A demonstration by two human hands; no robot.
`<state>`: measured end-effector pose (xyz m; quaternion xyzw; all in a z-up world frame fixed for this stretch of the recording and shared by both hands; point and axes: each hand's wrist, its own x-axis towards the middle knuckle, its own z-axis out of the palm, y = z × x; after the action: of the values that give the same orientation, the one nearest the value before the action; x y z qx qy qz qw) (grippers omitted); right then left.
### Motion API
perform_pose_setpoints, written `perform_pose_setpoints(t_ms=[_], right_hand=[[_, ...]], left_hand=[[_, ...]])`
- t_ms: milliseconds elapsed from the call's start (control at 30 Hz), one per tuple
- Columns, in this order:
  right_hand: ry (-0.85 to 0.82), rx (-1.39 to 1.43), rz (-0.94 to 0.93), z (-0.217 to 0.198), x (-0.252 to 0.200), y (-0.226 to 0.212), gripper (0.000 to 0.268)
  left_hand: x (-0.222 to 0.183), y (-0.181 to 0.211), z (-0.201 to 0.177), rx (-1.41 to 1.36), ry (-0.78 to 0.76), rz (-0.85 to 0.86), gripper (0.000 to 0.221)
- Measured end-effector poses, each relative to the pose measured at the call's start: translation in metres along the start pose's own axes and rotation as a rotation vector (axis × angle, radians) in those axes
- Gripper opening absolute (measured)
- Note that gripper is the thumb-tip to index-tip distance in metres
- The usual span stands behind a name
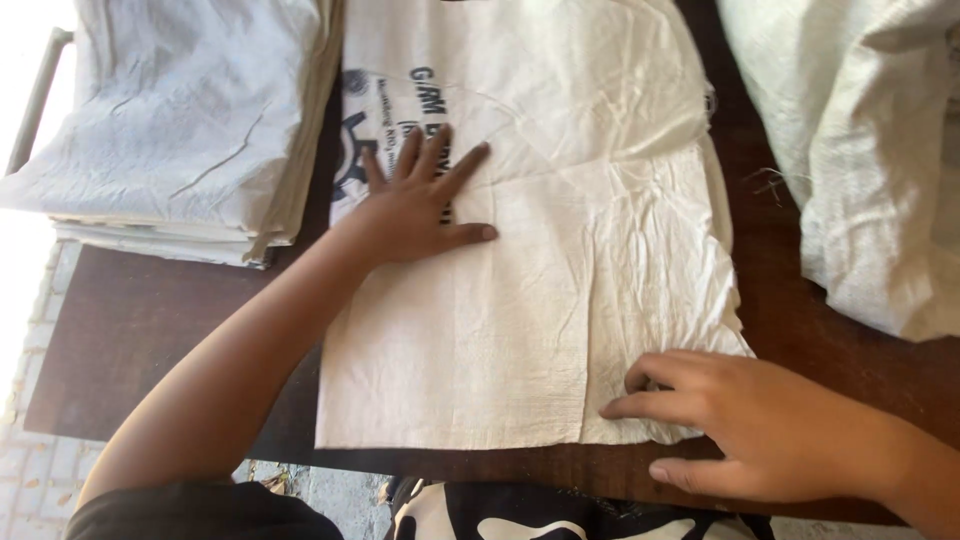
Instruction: Fold and stack large woven plastic bags on a table.
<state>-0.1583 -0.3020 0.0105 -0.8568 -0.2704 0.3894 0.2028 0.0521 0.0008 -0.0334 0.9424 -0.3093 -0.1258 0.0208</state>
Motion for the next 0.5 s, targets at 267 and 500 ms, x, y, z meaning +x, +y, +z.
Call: perform_pose_setpoints(t_ms=[267,500], right_hand=[[-0.02,0.015,0.122,0.015,0.004,0.003,0.06],[0.201,0.026,0.155,0.068,-0.004,0.036,0.056]], left_hand=[[0.017,-0.006,0.01,-0.051,0.026,0.045,0.103],[0.029,0.001,0.012,-0.028,0.071,0.072,0.103]])
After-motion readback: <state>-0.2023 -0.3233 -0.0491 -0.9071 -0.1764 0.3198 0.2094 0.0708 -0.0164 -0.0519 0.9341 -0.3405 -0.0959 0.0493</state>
